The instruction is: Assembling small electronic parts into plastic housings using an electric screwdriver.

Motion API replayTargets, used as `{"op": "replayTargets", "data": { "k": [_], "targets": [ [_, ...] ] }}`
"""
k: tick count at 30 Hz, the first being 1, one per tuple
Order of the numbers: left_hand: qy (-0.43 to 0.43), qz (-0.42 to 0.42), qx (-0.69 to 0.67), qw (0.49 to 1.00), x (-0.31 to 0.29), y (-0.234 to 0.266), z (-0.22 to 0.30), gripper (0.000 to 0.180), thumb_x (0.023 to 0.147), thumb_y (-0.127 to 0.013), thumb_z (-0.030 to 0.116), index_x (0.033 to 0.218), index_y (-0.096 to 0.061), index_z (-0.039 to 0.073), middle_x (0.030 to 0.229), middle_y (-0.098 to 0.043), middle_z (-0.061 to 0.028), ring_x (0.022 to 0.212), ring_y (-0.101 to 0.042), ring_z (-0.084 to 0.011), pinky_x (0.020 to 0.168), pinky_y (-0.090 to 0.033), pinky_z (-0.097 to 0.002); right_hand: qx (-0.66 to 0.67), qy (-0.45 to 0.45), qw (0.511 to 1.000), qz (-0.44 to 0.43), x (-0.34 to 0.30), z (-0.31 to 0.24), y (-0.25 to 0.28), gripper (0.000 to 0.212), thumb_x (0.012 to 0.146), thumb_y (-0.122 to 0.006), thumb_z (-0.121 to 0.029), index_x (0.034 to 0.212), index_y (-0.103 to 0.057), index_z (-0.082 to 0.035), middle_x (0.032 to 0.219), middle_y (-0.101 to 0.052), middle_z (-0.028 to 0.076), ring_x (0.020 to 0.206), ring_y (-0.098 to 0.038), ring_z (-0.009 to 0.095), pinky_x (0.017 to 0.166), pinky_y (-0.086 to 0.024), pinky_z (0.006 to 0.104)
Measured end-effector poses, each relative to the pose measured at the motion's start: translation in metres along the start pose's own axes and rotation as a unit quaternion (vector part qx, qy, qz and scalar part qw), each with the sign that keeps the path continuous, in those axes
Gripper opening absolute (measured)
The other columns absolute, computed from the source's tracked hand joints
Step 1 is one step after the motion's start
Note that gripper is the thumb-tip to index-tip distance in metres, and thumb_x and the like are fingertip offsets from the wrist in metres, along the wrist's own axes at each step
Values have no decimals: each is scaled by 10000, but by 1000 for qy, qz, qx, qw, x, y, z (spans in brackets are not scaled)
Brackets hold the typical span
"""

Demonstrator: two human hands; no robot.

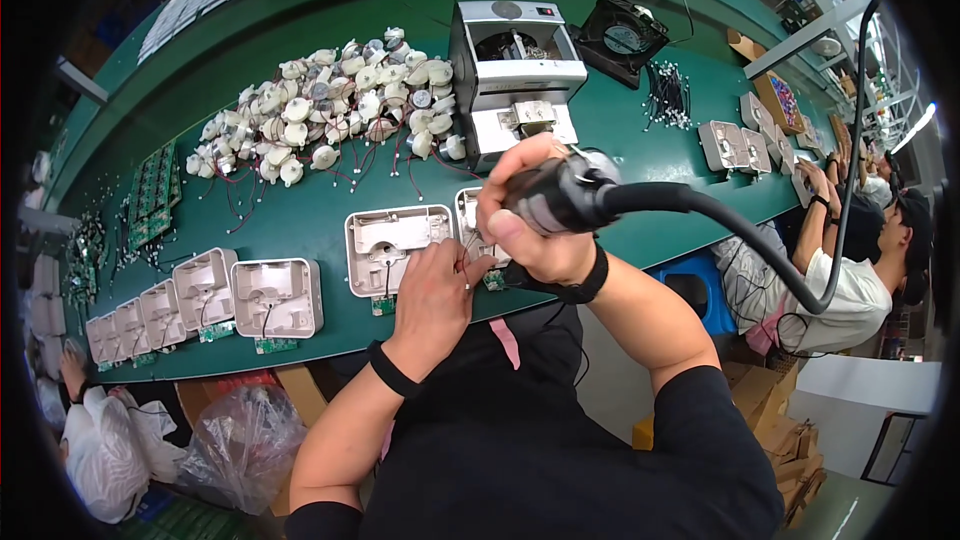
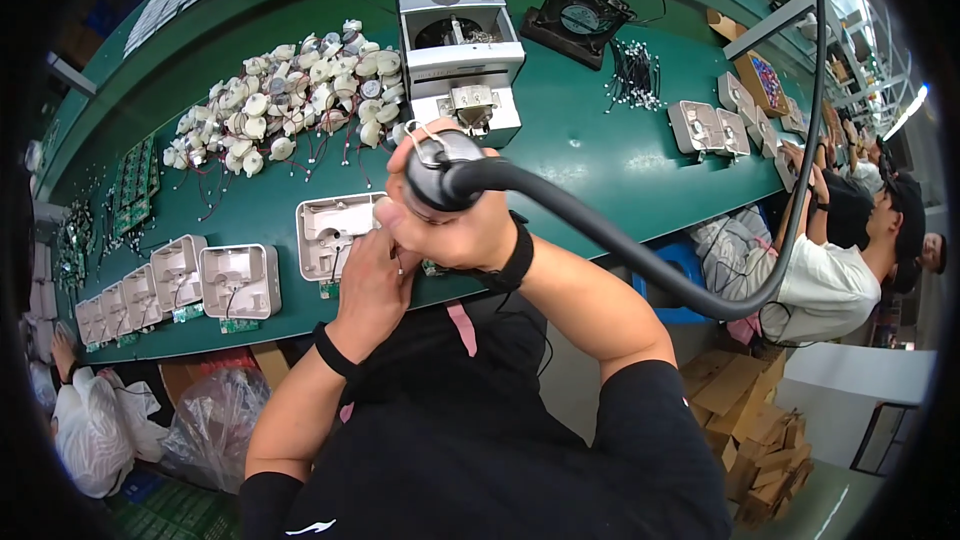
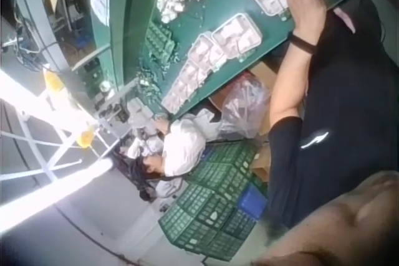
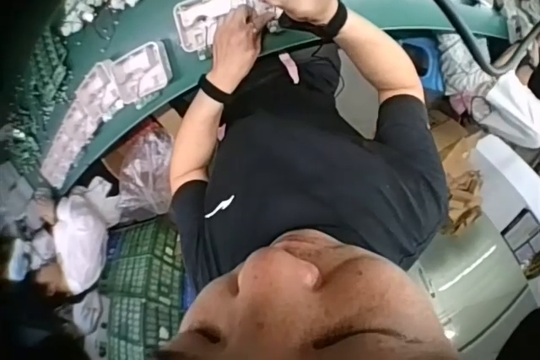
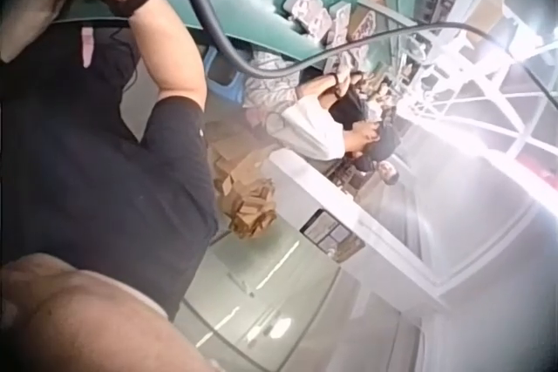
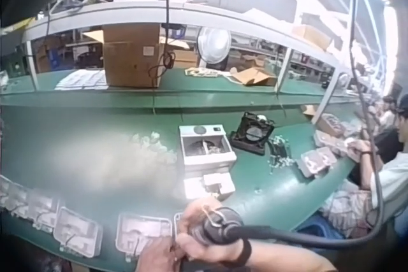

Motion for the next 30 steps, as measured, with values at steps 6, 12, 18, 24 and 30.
{"op": "replayTargets", "data": {
  "k": [6,12,18,24,30],
  "targets": [
    [21,-11,40,999,-5,19,7,366,757,-718,90,1115,-644,92,906,-535,-84,865,-539,-269,721,-408,-384,15,94,991,94,20,-68,52,315,882,-618,-191,1095,-428,-58,698,-548,106,549,-523,184,541,-481,327],
    [0,-30,59,998,-7,10,3,318,770,-710,87,1082,-649,76,865,-532,-84,829,-546,-275,712,-434,-392,-66,124,977,163,59,-73,86,181,919,-559,-164,1036,-491,-45,672,-545,104,520,-526,195,515,-472,319],
    [-25,7,29,999,2,-4,7,124,853,-647,101,961,-623,46,827,-517,-87,771,-547,-265,692,-458,-386,-89,62,980,167,73,-51,89,144,920,-563,-145,977,-514,-22,649,-544,97,521,-540,187,506,-466,316],
    [-12,5,9,1000,15,-22,19,215,793,-654,20,1006,-637,45,860,-537,-96,808,-562,-288,718,-466,-406,-72,78,977,186,64,-64,85,155,917,-571,-150,959,-515,-12,652,-547,94,516,-538,181,505,-465,312],
    [-15,-29,46,998,19,-26,28,241,798,-661,50,1036,-625,36,896,-549,-101,852,-568,-291,756,-467,-397,-113,84,977,162,80,-59,86,162,912,-566,-140,966,-506,1,652,-548,95,510,-537,181,504,-467,310]
  ]
}}
Point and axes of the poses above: each hand's wrist, its own x-axis towards the middle knuckle, its own y-axis out of the back of the hand, z = x × y, the point moved 9 cm from there along x, towards the middle knuckle
